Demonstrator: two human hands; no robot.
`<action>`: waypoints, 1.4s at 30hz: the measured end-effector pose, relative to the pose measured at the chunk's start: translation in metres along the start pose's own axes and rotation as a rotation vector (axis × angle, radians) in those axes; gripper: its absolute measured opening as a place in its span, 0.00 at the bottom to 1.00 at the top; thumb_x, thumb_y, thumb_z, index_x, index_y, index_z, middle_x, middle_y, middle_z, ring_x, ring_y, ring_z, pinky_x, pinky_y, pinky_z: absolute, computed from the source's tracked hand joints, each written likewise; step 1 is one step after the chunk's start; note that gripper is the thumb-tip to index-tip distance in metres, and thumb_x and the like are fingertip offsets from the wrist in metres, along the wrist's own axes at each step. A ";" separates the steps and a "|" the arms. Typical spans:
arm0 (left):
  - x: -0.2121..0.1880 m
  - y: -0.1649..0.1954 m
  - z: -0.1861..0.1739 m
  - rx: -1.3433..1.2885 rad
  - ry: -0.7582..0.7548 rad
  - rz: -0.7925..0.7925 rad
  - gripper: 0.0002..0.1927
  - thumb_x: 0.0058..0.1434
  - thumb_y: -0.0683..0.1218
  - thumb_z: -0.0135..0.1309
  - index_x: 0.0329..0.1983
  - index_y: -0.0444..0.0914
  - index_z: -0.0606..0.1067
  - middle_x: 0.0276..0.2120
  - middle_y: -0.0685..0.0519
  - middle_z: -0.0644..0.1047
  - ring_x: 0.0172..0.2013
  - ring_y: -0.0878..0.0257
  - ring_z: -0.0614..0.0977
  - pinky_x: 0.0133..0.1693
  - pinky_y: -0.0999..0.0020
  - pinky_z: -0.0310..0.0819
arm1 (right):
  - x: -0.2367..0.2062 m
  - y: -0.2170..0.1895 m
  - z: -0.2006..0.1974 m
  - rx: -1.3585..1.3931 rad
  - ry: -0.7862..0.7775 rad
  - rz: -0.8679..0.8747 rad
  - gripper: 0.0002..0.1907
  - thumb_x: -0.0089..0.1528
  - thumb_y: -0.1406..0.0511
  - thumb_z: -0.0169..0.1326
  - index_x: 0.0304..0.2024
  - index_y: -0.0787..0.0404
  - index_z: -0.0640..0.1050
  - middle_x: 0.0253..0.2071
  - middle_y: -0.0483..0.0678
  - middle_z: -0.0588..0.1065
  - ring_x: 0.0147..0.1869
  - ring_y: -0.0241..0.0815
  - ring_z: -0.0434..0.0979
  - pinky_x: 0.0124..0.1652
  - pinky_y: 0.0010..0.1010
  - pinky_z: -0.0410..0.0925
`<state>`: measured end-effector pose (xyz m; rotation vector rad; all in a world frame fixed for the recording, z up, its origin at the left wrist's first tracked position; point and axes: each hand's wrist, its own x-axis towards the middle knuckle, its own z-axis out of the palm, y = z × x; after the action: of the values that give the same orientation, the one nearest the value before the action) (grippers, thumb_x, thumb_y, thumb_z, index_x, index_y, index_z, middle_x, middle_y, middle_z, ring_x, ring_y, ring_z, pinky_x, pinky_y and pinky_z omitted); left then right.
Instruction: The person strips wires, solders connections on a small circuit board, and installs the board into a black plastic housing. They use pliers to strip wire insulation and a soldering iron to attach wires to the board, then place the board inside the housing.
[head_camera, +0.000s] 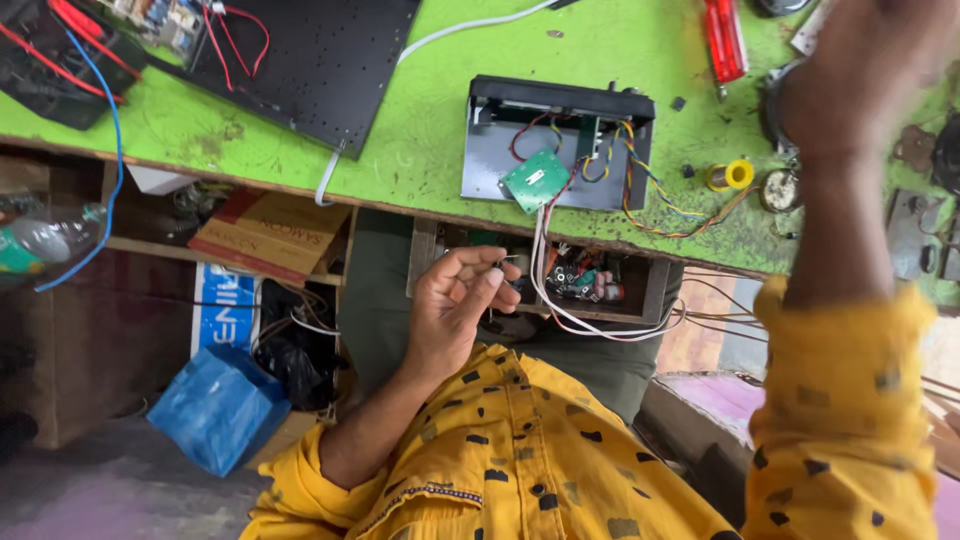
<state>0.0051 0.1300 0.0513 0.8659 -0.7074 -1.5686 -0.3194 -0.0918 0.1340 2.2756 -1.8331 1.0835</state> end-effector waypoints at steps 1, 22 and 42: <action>0.000 0.000 0.001 0.006 0.002 -0.007 0.13 0.71 0.40 0.53 0.57 0.31 0.73 0.45 0.46 0.81 0.38 0.65 0.84 0.41 0.70 0.82 | -0.017 -0.014 -0.026 0.391 0.068 0.343 0.08 0.80 0.68 0.50 0.51 0.68 0.77 0.42 0.48 0.73 0.37 0.38 0.66 0.40 0.30 0.64; 0.025 -0.019 0.061 0.720 -0.282 0.175 0.11 0.69 0.39 0.57 0.53 0.34 0.77 0.42 0.46 0.83 0.42 0.55 0.88 0.43 0.66 0.81 | -0.265 -0.115 -0.024 1.264 -0.677 0.849 0.36 0.61 0.69 0.56 0.71 0.65 0.60 0.48 0.43 0.64 0.52 0.35 0.63 0.55 0.26 0.61; 0.030 -0.040 0.077 0.669 -0.404 0.077 0.10 0.70 0.39 0.55 0.54 0.34 0.76 0.45 0.46 0.82 0.44 0.56 0.87 0.44 0.67 0.81 | -0.267 -0.102 -0.038 1.325 -0.619 0.878 0.33 0.59 0.59 0.58 0.63 0.67 0.66 0.41 0.42 0.64 0.44 0.33 0.61 0.45 0.25 0.60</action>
<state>-0.0831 0.1058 0.0555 0.9840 -1.5951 -1.4616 -0.2672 0.1827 0.0628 2.3982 -3.1806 2.5563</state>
